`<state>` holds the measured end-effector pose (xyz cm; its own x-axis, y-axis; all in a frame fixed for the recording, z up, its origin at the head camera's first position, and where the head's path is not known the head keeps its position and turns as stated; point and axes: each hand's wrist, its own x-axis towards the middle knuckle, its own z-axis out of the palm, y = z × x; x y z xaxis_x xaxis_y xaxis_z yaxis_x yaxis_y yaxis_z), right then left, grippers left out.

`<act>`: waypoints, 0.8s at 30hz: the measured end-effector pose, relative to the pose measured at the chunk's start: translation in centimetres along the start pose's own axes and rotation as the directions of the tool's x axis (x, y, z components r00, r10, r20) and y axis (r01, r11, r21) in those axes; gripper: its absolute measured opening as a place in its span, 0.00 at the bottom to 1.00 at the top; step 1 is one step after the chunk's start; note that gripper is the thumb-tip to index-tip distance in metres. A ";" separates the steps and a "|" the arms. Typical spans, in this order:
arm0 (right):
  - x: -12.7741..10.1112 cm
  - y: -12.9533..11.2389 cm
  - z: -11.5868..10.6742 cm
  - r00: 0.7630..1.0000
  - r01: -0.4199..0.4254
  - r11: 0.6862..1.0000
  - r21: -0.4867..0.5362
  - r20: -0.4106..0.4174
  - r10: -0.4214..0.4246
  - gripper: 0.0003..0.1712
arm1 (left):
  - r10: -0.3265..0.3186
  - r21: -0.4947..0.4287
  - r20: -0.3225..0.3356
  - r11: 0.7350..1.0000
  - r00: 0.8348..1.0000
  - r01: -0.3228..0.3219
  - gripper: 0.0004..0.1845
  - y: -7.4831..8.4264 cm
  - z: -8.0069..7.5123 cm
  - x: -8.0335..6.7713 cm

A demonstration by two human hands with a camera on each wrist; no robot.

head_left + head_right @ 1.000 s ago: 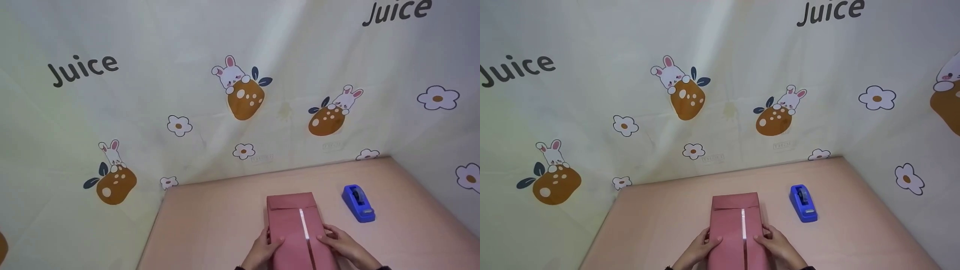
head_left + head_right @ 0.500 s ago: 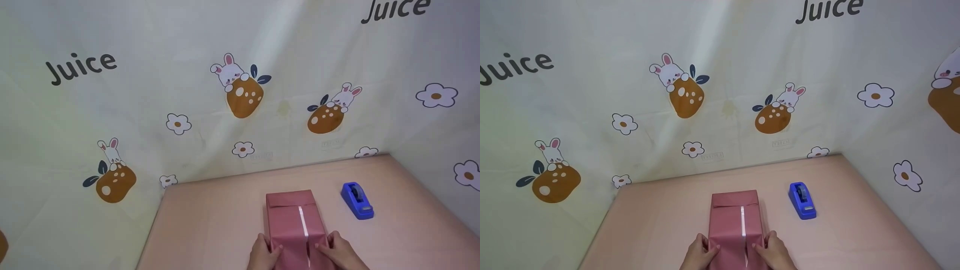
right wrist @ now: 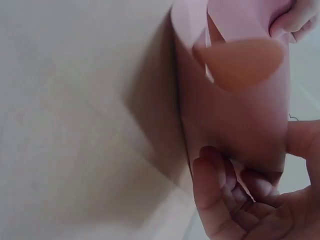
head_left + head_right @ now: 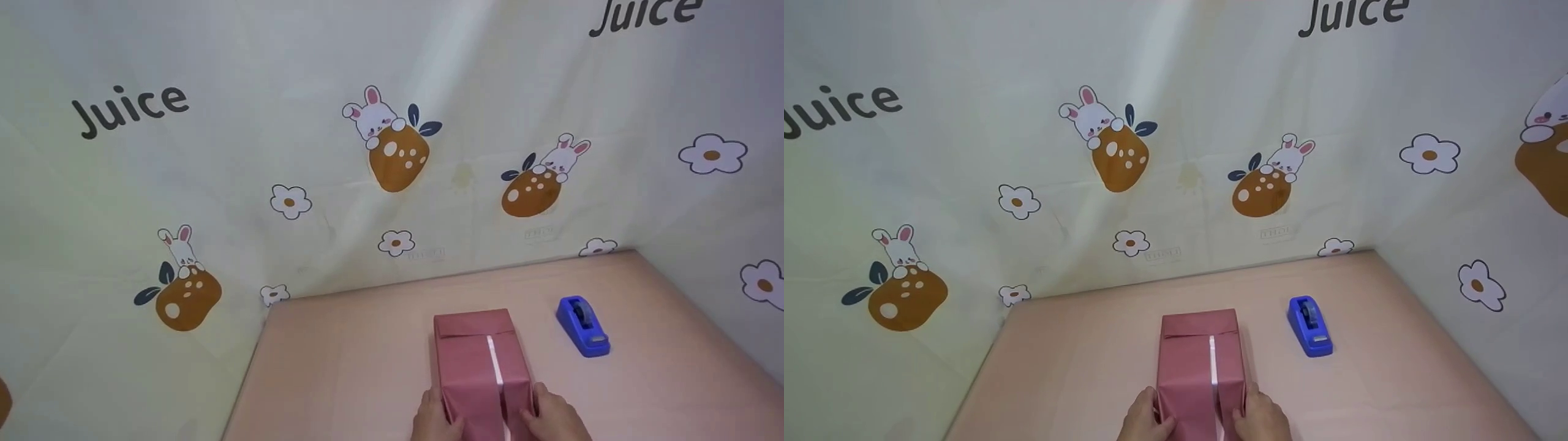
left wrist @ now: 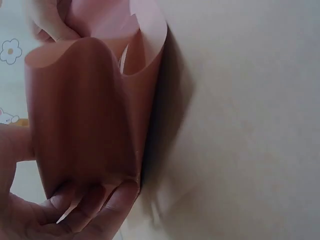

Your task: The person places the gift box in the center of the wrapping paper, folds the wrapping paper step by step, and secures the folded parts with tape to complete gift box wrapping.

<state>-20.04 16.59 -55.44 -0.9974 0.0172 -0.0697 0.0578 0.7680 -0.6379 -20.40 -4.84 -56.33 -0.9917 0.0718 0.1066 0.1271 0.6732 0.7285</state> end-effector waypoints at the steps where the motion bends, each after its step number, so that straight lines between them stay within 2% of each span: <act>1: 0.0 0.0 0.1 1.000 0.021 1.000 -0.013 -0.023 -0.021 0.15 | 0.008 0.011 -0.005 1.000 1.000 -0.008 0.29 0.0 0.0 0.0; 5: -0.2 -0.1 0.4 0.995 0.065 0.997 -0.049 -0.076 -0.069 0.14 | 0.022 0.052 -0.026 0.998 0.999 -0.021 0.29 -0.1 0.1 0.1; 12: -0.7 -0.5 0.9 0.997 0.038 0.998 -0.056 -0.064 -0.041 0.15 | 0.091 0.207 -0.121 0.976 0.988 -0.065 0.21 0.2 0.4 -0.3; 16: -1.0 -0.8 0.9 0.996 0.065 0.997 -0.031 -0.065 -0.067 0.16 | 0.113 0.167 -0.121 0.982 0.986 -0.092 0.15 0.1 0.4 -0.5; 18: -1.0 -0.8 0.9 0.991 0.107 0.994 -0.020 -0.078 -0.108 0.15 | 0.147 0.138 -0.133 0.982 0.980 -0.128 0.13 -0.1 0.5 -0.6; 20: -1.0 -0.6 0.9 0.977 0.184 0.983 -0.026 -0.102 -0.185 0.11 | 0.212 0.114 -0.148 0.974 0.966 -0.196 0.10 -0.5 0.6 -0.6; 21: -0.9 -0.4 0.8 0.964 0.239 0.970 -0.041 -0.113 -0.242 0.09 | 0.258 0.109 -0.158 0.964 0.953 -0.243 0.07 -0.7 0.6 -0.6; 23: -0.8 0.1 0.8 0.922 0.355 0.931 -0.085 -0.135 -0.364 0.05 | 0.368 0.132 -0.175 0.928 0.913 -0.348 0.06 -1.3 0.7 -0.5; 24: -0.6 0.4 0.8 0.887 0.424 0.900 -0.102 -0.151 -0.436 0.05 | 0.423 0.153 -0.171 0.903 0.890 -0.401 0.08 -1.6 0.7 -0.5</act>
<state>-19.33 16.38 -56.32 -0.9167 -0.2227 0.3319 -0.3757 0.7635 -0.5253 -20.13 -5.41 -58.02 -0.8251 0.2227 0.5193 0.5091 0.6917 0.5123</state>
